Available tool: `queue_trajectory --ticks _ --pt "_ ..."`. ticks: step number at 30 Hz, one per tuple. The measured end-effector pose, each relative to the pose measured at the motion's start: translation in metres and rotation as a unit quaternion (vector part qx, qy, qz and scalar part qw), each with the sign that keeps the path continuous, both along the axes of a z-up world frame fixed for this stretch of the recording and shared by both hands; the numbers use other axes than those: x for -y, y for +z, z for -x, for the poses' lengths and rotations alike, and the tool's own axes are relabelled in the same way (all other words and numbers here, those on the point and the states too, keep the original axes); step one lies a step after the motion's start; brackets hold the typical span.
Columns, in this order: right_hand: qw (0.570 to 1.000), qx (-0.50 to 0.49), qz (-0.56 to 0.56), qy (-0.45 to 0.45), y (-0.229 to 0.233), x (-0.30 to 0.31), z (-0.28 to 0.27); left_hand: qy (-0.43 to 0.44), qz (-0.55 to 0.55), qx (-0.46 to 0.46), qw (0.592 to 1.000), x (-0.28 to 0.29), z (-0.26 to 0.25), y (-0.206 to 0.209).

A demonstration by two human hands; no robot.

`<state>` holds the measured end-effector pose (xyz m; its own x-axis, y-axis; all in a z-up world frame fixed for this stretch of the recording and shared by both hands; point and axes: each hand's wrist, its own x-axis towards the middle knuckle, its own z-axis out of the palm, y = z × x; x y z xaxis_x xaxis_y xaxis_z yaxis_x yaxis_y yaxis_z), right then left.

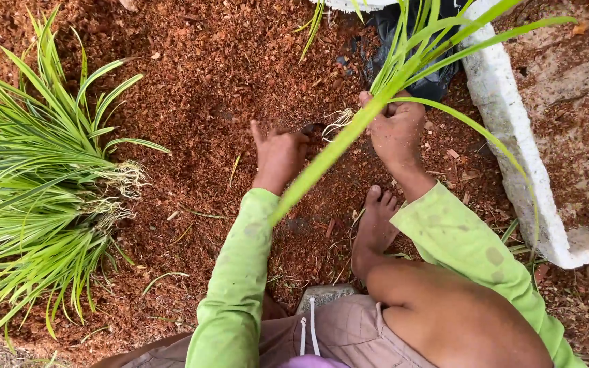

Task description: A person is transplanting small green seedlings into black plastic nursery bags filled with a reddish-brown soil substrate.

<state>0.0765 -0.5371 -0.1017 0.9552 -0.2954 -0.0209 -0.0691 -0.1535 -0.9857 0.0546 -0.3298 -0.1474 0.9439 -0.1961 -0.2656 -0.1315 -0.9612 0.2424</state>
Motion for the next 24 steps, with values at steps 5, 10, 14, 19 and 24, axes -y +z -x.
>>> queue_trajectory --ticks 5,10,14,19,24 --pt "1.000 0.008 0.003 -0.011 0.005 -0.007 0.004 -0.039 -0.115 -0.029 0.992 0.030 -0.001 -0.030" --pt "1.000 0.007 0.004 -0.013 0.002 -0.005 0.004 -0.066 -0.150 -0.065 0.984 0.042 -0.002 -0.016" --pt "1.000 0.004 0.014 -0.014 0.004 -0.004 0.007 -0.057 -0.169 -0.071 0.981 0.045 0.001 0.008" --pt "1.000 0.016 0.016 -0.001 0.010 -0.004 0.002 -0.062 -0.156 -0.061 0.984 0.033 -0.009 -0.035" --pt "0.999 0.031 -0.001 0.015 0.017 -0.006 0.007 -0.005 -0.011 -0.011 1.000 0.007 -0.009 -0.029"
